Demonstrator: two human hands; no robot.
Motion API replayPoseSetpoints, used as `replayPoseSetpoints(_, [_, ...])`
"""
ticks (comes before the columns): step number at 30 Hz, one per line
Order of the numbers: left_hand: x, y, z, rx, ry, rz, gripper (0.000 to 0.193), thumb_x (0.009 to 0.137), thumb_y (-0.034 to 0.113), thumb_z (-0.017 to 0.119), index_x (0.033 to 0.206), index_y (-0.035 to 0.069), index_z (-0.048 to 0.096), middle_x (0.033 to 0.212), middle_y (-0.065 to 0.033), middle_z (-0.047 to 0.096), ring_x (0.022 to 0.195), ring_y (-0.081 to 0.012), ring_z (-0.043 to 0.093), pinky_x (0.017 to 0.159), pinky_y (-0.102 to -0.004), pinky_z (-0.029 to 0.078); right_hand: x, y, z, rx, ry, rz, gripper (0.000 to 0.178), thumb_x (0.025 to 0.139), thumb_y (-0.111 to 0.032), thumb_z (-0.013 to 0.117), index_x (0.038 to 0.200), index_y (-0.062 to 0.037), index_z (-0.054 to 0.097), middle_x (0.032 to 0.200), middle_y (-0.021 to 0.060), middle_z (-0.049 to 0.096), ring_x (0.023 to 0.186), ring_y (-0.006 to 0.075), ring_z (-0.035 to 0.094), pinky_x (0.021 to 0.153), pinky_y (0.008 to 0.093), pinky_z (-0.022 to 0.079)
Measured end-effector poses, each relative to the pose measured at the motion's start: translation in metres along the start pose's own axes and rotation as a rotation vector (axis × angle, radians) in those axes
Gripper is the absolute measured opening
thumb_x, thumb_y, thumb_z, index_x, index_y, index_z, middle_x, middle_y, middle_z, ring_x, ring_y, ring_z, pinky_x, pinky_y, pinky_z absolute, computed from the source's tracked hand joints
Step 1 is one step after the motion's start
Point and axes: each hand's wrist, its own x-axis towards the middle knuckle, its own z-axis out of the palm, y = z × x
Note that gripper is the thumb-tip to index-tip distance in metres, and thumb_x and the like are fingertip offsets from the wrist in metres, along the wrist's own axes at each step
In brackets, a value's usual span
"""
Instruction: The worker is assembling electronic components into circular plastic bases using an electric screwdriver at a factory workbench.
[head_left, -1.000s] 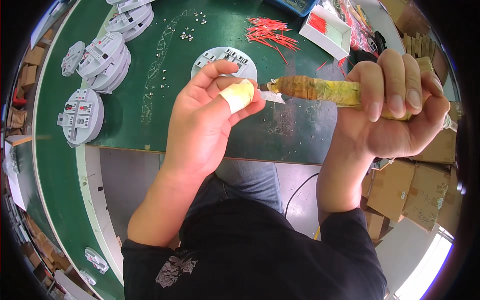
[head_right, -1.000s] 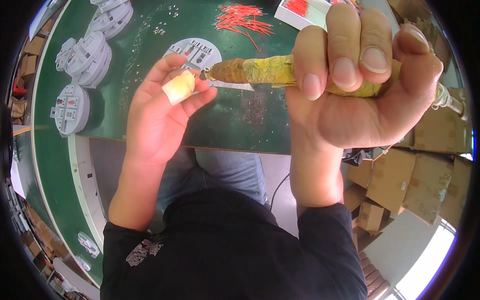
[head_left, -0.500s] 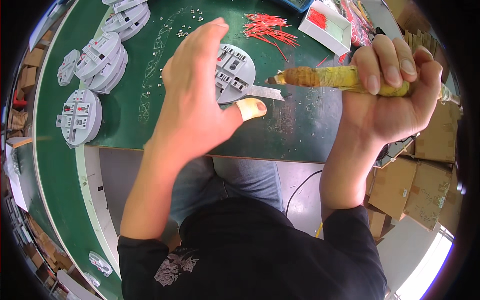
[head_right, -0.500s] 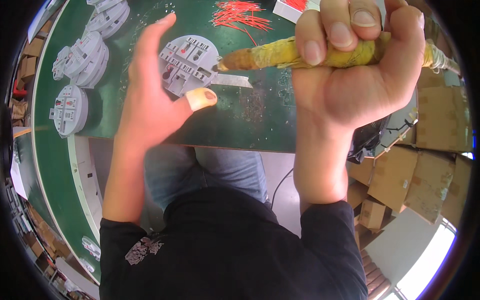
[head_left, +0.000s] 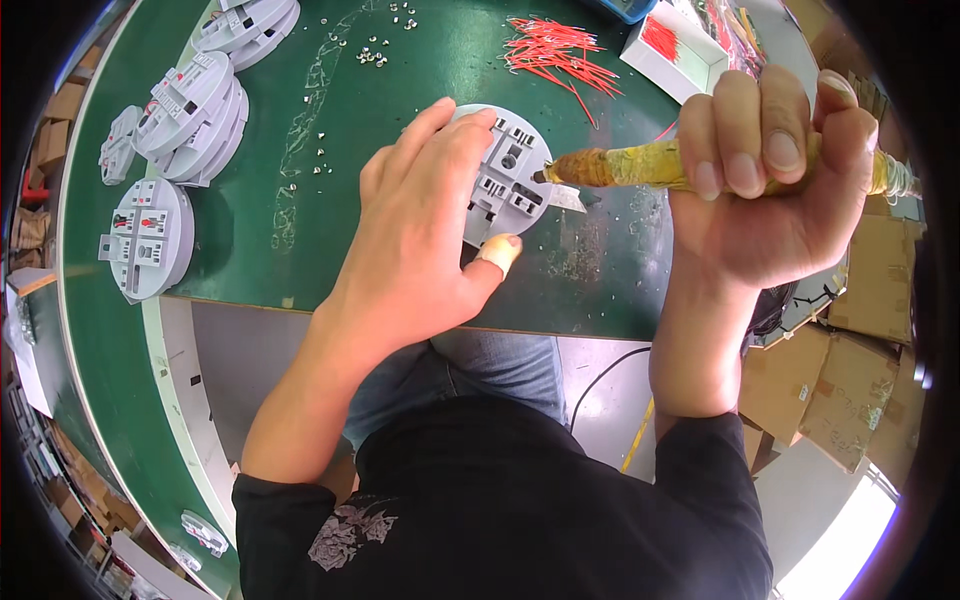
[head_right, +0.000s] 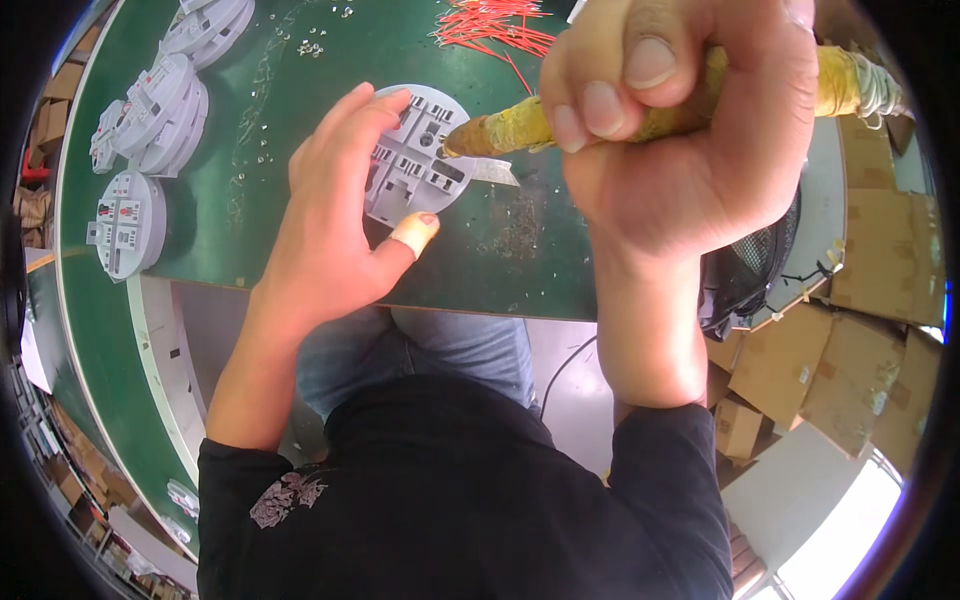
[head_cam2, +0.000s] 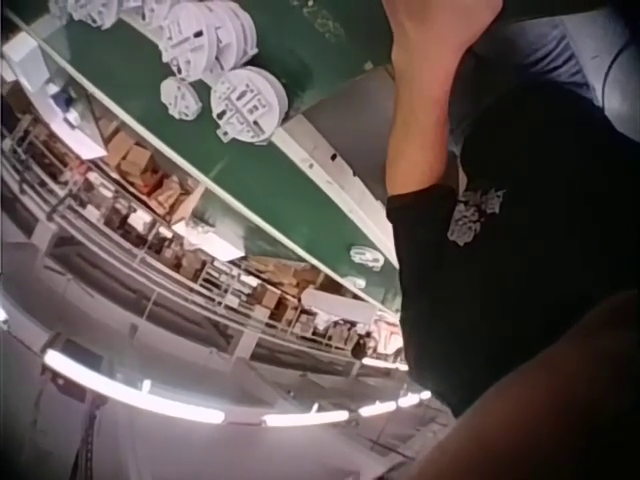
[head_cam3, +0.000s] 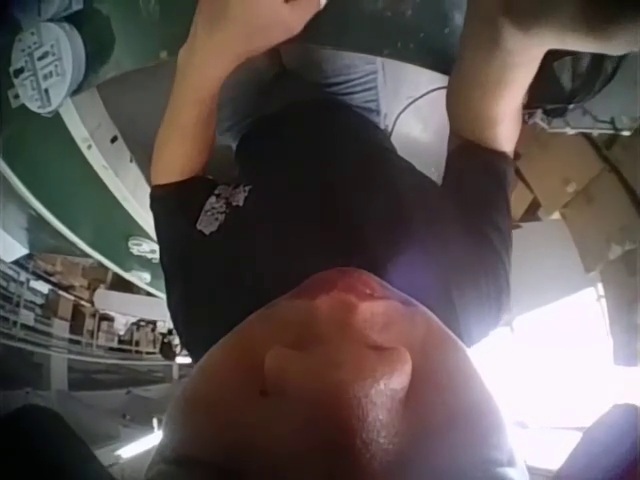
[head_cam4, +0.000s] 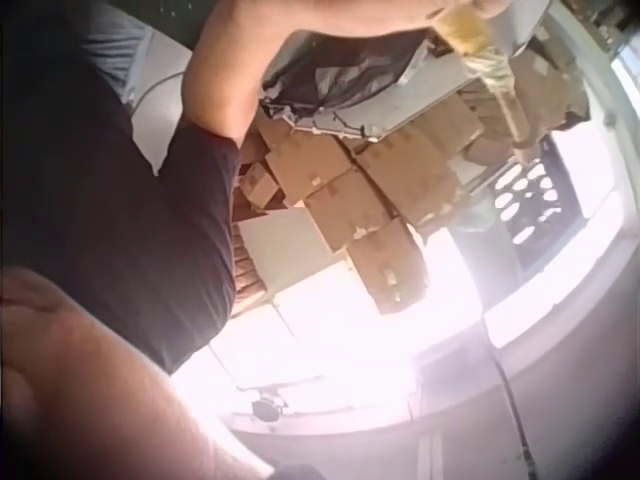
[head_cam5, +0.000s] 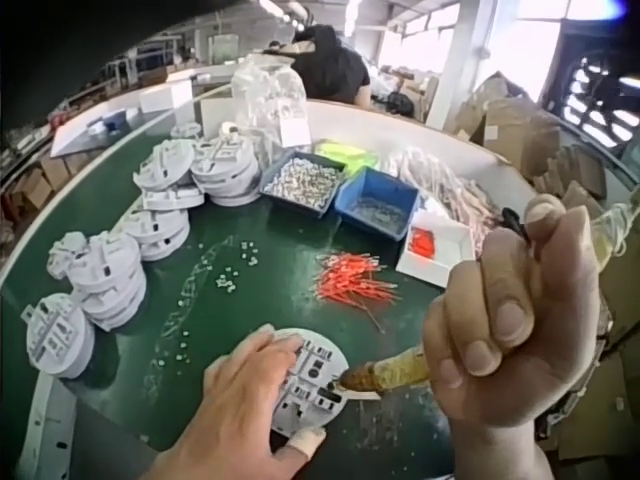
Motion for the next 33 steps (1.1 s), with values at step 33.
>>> replayPoseSetpoints(33, [-0.007, -0.007, -0.001, -0.026, 0.013, -0.109, 0.09, 0.069, 0.024, 0.087, 0.139, -0.003, 0.038, 0.134, -0.0182, 0.053, 0.135, -0.035, 0.043, 0.11, -0.0476, 0.033, 0.022, 0.088, 0.054, -0.304, -0.092, 0.082, 0.024, 0.104, -0.026, 0.05, 0.113, -0.0042, 0.055, 0.069, 0.0032, 0.049, 0.053, 0.0135, 0.044, 0.047, 0.0275, 0.039])
